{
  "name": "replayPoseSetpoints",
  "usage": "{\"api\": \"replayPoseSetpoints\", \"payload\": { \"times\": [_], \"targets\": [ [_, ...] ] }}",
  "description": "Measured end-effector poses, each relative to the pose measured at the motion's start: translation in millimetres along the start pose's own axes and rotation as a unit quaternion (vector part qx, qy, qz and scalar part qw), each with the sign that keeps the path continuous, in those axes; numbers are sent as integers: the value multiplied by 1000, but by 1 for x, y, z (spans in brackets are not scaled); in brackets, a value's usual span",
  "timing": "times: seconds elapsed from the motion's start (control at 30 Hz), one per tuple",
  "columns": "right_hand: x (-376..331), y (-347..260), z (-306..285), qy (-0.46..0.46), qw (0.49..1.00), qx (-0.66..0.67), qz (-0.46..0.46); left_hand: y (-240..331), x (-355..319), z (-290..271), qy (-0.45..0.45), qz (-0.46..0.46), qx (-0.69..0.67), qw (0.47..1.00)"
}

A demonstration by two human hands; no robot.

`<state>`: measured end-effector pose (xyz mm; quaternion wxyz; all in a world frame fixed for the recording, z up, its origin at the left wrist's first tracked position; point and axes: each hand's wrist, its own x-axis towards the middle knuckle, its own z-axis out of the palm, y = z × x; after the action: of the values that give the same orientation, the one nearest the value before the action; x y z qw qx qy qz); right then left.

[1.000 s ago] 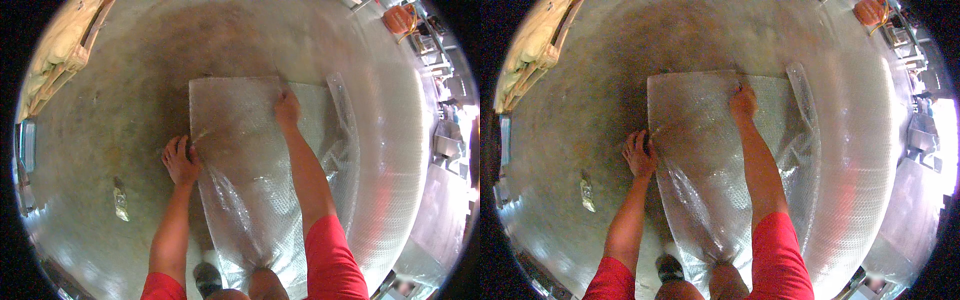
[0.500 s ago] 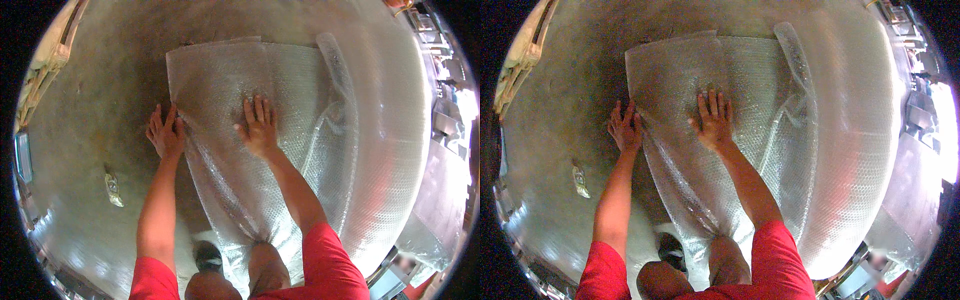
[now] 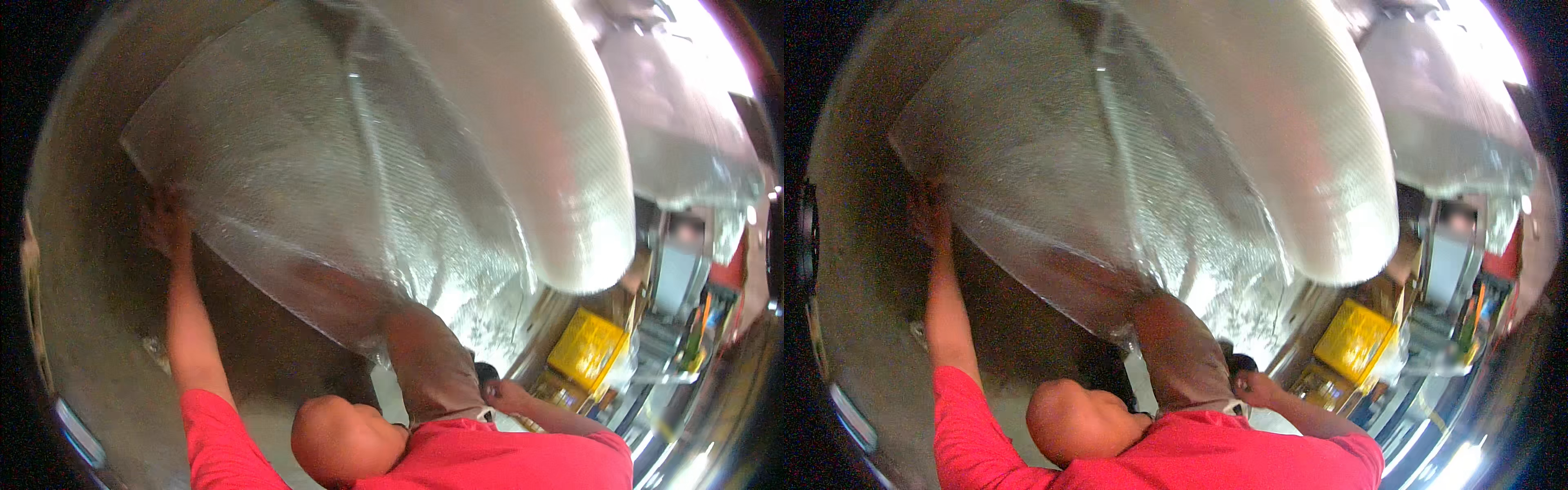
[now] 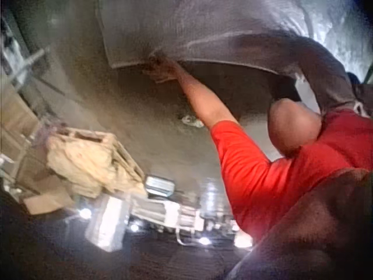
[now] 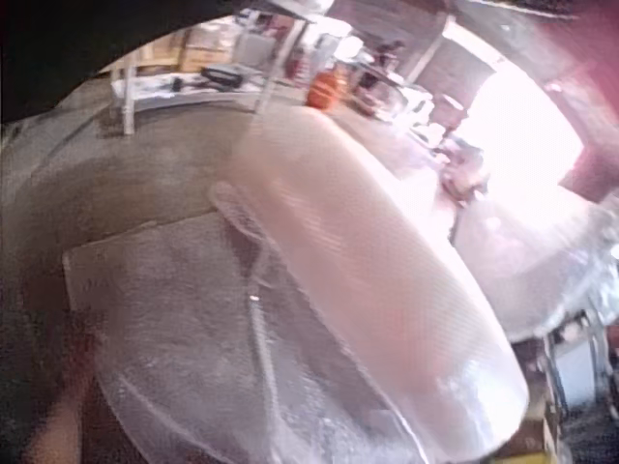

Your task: The person wraps a large piece of furniture with bubble wrap and secures it with packing tape. They unroll the bubble wrap, cover the furniture, and apply tape to hold the wrap in place.

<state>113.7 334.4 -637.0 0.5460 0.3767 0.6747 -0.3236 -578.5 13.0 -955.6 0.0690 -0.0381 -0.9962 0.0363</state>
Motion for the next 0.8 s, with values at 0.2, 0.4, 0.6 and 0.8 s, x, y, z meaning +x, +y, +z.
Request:
{"api": "replayPoseSetpoints", "payload": {
  "times": [0.2, 0.4, 0.6, 0.8],
  "targets": [
    [-52, 42, 149, 63, 902, 421, 80, -45, 33, 24, -77, 129, 95, 984],
    [-50, 56, 213, 208, 831, 516, -4, 15, 26, -42, 35, 67, -116, 990],
    [-21, 59, 228, 216, 950, 215, 66, 258, -248, -233, -260, 604, -504, 560],
    [-17, 24, 266, 458, 670, 583, -14, 318, -553, -367, -452, 878, -51, 150]
  ]
}}
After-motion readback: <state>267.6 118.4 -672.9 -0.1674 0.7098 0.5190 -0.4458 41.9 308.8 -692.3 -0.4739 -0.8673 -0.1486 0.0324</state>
